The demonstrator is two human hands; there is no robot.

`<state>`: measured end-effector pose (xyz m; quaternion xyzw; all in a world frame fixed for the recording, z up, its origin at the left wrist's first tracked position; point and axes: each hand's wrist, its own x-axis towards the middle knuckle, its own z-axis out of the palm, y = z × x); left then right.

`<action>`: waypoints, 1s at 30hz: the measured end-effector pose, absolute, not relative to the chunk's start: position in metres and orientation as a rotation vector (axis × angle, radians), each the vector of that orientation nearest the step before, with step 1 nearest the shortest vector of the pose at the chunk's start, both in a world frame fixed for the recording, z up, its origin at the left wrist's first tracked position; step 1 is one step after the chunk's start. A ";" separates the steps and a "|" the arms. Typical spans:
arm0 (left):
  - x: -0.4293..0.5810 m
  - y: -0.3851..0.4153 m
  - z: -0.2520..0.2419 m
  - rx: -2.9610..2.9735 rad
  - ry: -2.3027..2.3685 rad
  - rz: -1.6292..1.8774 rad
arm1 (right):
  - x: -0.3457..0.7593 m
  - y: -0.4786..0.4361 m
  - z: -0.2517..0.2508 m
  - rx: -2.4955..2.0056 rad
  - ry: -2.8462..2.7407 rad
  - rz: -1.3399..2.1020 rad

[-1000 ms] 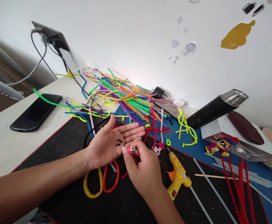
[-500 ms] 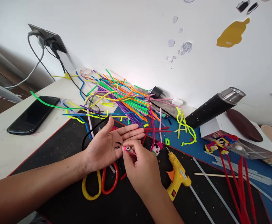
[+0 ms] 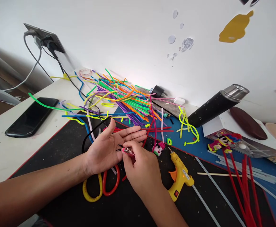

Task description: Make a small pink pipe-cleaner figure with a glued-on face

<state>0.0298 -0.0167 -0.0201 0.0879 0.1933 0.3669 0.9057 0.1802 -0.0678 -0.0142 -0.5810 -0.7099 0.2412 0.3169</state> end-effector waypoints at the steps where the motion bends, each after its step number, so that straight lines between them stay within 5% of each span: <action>1: 0.030 -0.017 -0.020 0.180 0.408 0.756 | 0.180 -0.068 -0.015 -1.533 -1.871 0.634; 30: 0.031 -0.017 -0.024 0.190 0.378 0.750 | 0.183 -0.067 -0.013 -1.553 -1.893 0.638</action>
